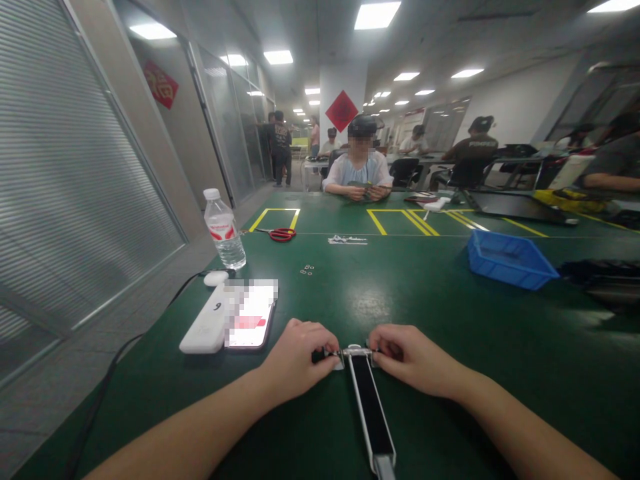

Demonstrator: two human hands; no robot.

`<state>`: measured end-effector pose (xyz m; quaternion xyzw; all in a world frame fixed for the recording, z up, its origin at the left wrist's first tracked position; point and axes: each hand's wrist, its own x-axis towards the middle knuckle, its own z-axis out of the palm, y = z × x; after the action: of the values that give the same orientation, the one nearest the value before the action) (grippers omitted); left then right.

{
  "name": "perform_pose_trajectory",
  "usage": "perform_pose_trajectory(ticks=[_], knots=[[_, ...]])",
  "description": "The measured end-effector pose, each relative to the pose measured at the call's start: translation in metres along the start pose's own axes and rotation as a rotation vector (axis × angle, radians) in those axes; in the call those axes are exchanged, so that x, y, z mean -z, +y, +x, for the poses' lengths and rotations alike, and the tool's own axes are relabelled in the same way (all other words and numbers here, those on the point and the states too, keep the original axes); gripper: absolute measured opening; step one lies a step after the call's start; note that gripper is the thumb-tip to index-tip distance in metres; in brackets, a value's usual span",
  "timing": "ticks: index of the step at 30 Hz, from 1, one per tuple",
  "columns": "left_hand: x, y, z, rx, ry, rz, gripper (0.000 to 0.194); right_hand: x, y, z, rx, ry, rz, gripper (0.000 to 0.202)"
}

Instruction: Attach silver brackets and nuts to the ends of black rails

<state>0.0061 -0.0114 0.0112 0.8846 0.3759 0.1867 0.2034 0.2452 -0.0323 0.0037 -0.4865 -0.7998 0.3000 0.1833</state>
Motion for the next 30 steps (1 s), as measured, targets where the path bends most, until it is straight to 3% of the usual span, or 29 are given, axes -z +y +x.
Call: perform_pose_trajectory(ticks=[15,22,30], knots=[[0.0049,0.0035,-0.0002,0.044,-0.015,0.041,0.007,-0.0020,0.0012,0.0005,-0.012,-0.008,-0.001,0.004],[0.0060,0.0028,0.0000,-0.023,-0.046,0.147,0.008,-0.0012,0.0001,0.0002,0.001,-0.008,-0.004,0.004],[0.0051,0.0038,-0.0011,-0.027,0.000,0.052,0.006,-0.0011,0.0005,-0.0002,-0.001,-0.008,0.001,0.005]])
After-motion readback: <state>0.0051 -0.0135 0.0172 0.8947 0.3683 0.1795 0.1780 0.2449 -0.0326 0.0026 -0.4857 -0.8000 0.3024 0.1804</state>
